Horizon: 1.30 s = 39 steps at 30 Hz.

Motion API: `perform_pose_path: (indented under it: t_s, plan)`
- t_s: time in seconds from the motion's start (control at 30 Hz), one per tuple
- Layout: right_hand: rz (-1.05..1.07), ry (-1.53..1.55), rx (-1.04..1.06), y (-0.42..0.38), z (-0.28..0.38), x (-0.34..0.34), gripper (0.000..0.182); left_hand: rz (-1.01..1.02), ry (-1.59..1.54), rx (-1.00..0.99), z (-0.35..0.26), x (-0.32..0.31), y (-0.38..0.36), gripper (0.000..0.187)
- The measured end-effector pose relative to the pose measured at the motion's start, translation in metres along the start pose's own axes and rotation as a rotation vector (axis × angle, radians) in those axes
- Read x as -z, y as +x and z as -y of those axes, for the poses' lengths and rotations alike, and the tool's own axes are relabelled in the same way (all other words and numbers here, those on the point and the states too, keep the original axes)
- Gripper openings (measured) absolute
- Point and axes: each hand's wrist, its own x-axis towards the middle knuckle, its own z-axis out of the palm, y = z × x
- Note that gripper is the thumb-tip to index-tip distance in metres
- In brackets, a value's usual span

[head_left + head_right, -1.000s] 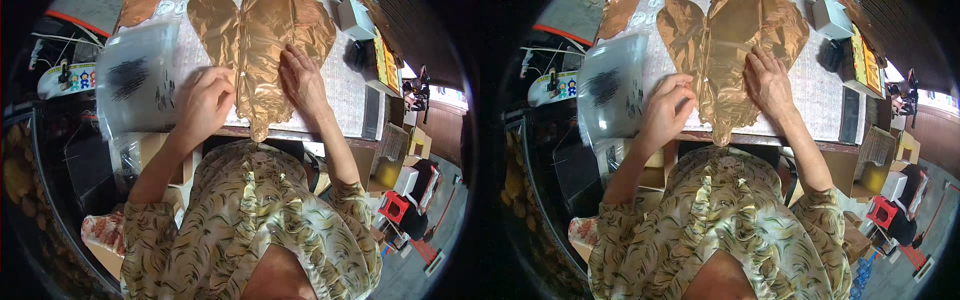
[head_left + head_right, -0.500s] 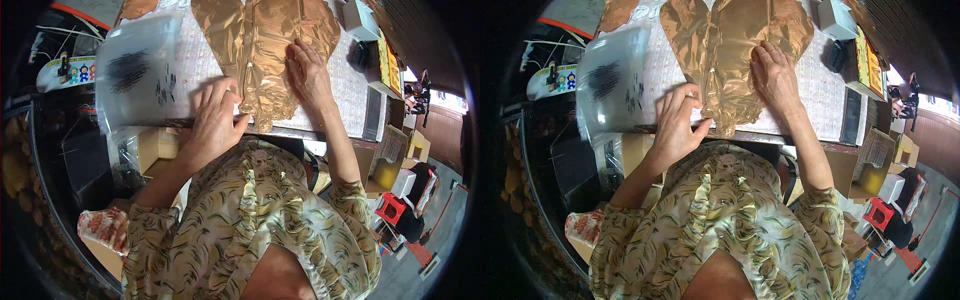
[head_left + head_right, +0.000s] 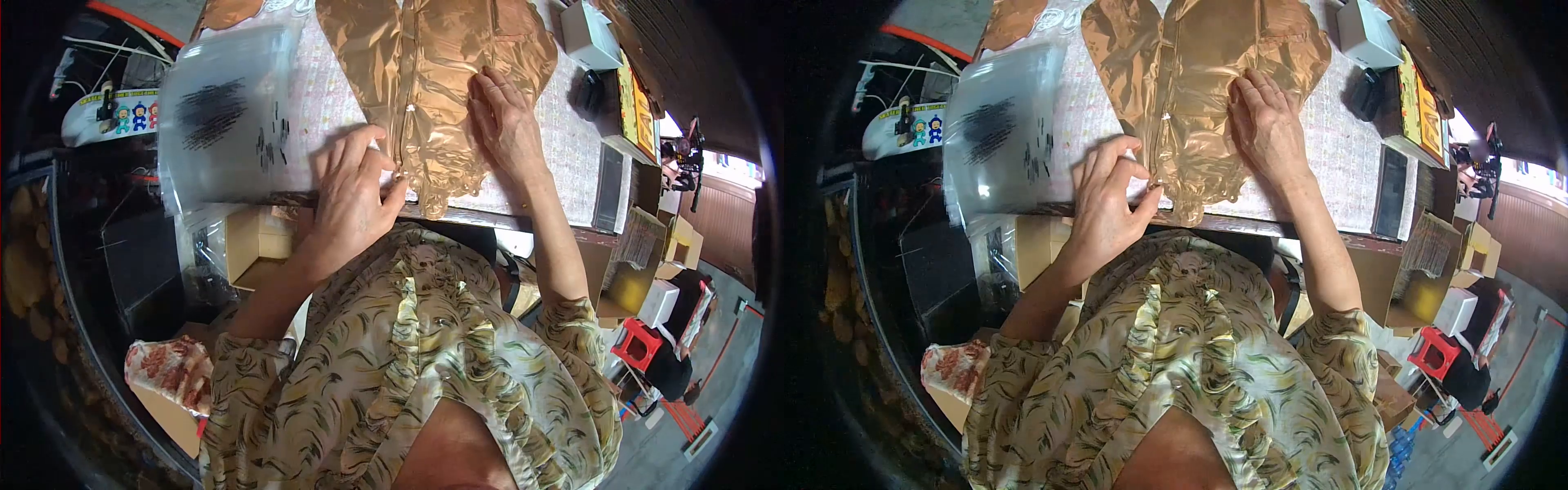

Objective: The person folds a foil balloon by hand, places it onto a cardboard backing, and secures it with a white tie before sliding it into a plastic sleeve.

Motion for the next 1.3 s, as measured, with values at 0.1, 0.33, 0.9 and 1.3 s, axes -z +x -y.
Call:
perform_pose_path:
  t_s: [0.1,0.33,0.9,1.3]
  plan:
    - [-0.007,-0.001,0.004,0.0,0.0,0.0,0.041,-0.004,0.033,-0.008,-0.004,-0.001,0.003,0.027]
    - [-0.02,0.024,0.004,0.0,0.001,0.0,0.041,0.012,0.047,0.0,-0.01,-0.003,0.005,0.031]
    - [-0.056,0.03,0.018,0.0,0.0,-0.003,0.038,0.013,-0.054,0.069,-0.009,-0.006,0.005,0.041]
    - [-0.069,0.04,0.027,0.0,-0.002,-0.004,0.038,-0.089,-0.107,0.043,0.0,-0.009,0.003,0.022]
